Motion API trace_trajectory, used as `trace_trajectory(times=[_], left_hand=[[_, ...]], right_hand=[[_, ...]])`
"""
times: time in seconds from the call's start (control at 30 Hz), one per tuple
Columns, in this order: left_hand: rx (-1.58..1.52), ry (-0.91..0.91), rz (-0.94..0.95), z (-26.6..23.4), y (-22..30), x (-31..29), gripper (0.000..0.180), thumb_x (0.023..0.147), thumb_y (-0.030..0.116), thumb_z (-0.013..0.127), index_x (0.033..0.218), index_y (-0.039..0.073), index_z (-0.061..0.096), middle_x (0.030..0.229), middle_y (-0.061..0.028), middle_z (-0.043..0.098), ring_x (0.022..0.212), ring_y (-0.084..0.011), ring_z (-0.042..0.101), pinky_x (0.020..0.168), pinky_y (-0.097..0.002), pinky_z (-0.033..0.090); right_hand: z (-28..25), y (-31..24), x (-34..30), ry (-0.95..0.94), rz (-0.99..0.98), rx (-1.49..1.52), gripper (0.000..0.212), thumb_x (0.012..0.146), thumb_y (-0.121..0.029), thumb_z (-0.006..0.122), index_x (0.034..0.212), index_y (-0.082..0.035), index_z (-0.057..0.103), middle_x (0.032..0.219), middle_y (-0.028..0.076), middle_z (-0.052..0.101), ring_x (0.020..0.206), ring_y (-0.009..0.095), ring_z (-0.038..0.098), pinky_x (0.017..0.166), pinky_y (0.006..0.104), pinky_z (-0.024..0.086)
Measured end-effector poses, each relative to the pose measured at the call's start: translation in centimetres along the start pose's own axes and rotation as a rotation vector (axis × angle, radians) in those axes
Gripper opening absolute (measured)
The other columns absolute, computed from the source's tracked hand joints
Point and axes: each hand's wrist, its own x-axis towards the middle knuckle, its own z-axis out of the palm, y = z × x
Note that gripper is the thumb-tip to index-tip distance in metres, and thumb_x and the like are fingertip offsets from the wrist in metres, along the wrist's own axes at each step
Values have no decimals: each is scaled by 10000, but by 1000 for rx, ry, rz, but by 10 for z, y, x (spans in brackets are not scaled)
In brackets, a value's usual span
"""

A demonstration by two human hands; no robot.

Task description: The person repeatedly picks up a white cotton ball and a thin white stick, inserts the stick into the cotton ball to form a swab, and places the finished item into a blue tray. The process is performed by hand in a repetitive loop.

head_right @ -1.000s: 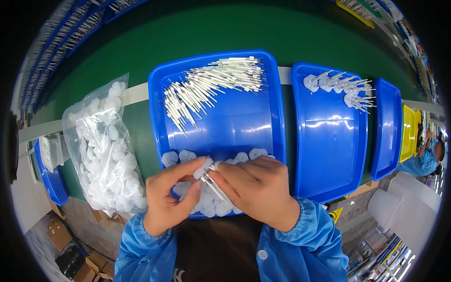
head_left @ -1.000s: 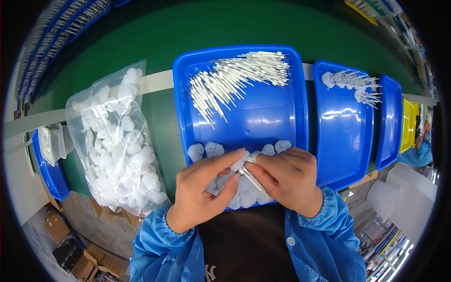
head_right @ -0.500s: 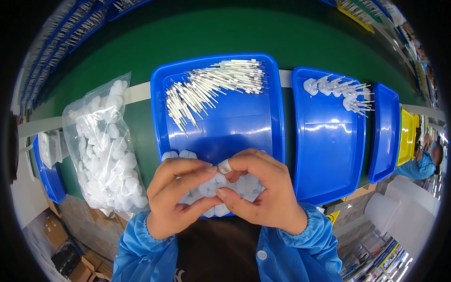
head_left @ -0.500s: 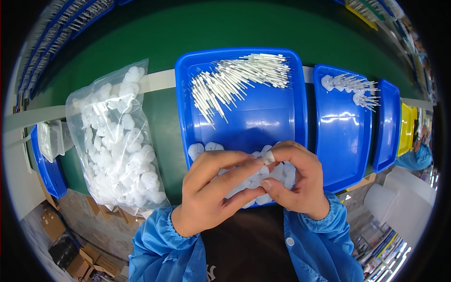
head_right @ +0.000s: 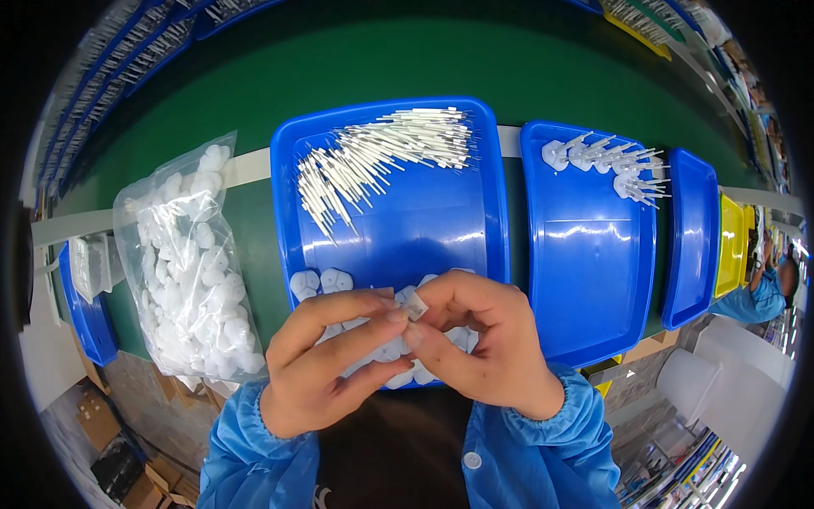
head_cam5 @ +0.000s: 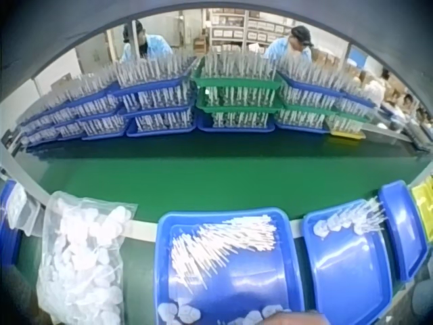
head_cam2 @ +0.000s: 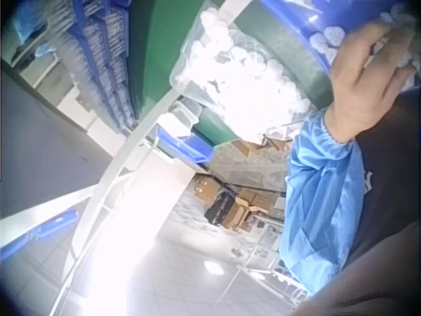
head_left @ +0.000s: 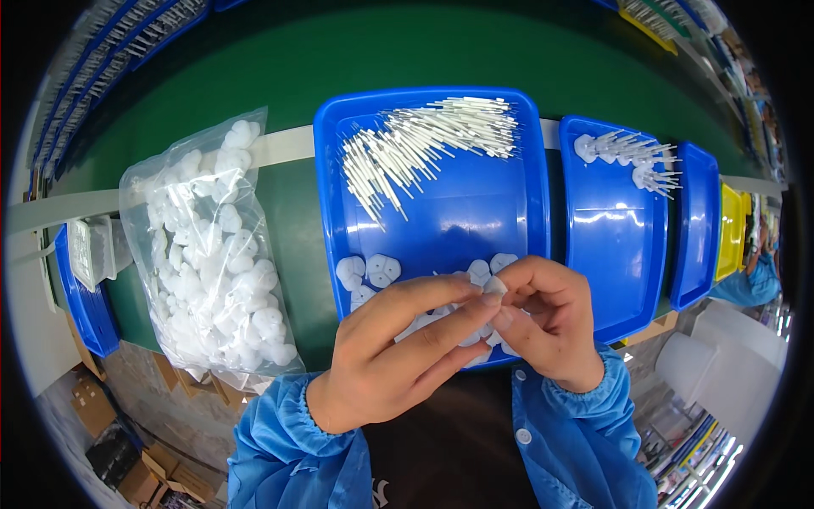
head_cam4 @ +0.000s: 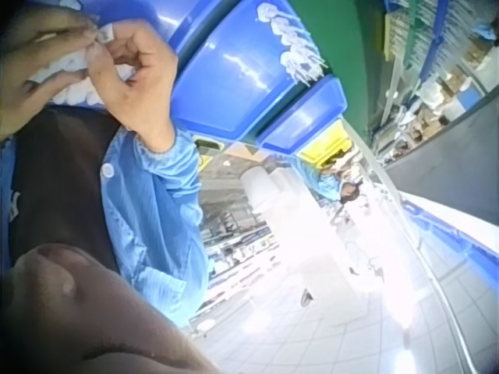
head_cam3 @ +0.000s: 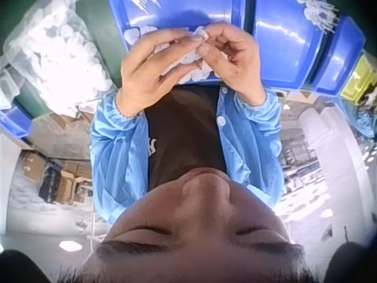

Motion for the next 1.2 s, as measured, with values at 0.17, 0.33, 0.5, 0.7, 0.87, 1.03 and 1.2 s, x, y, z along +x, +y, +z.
trace_trajectory(times=[0.17,0.33,0.5,0.7,0.87,1.03,1.2], left_hand=[[-13,-12,7,-2,1,2,566,754,86,990,1289,38,810,1297,-147,728,1130,-307,772,968,-389,647],[82,0,67,-1,-16,4,688,744,56,990,1387,31,745,1457,-192,637,1269,-360,702,1036,-437,606],[253,-25,-137,-14,-26,7,746,805,16,908,1504,27,648,1645,-243,463,1458,-420,554,1162,-498,505],[271,-7,-140,-22,-38,6,613,856,-47,786,1457,10,680,1581,-223,557,1421,-413,593,1177,-484,490],[285,6,-120,-17,-39,21,542,838,-9,791,1374,51,748,1504,-191,627,1326,-406,633,1112,-479,521],[306,5,-136,-28,-33,10,492,844,-50,761,1327,40,774,1532,-205,615,1378,-395,622,1154,-473,502],[313,6,-192,-32,-30,1,481,853,-64,729,1323,27,771,1554,-212,608,1419,-390,605,1197,-478,474]], right_hand=[[4,0,-3,4,9,87,266,973,18,795,1224,21,707,972,67,758,919,110,761,771,267,591],[-12,11,15,-9,-87,-196,235,962,14,809,1183,8,727,1053,79,778,966,108,763,824,270,588],[-42,24,65,-6,-678,-1435,315,759,-92,857,1067,-109,791,1235,47,781,1152,299,744,975,468,601],[-56,20,50,132,-598,-1338,298,746,-190,896,1010,-103,789,1143,54,768,1075,301,719,1029,489,536],[-23,29,64,203,-512,-1287,220,809,-207,889,970,-107,779,973,43,751,914,280,700,988,442,511],[-27,29,69,145,-461,-1277,149,832,-166,864,930,-116,764,942,31,754,872,250,705,964,432,513],[-24,26,64,166,-500,-1305,126,836,-143,863,926,-135,775,936,29,758,896,252,720,946,432,514]])
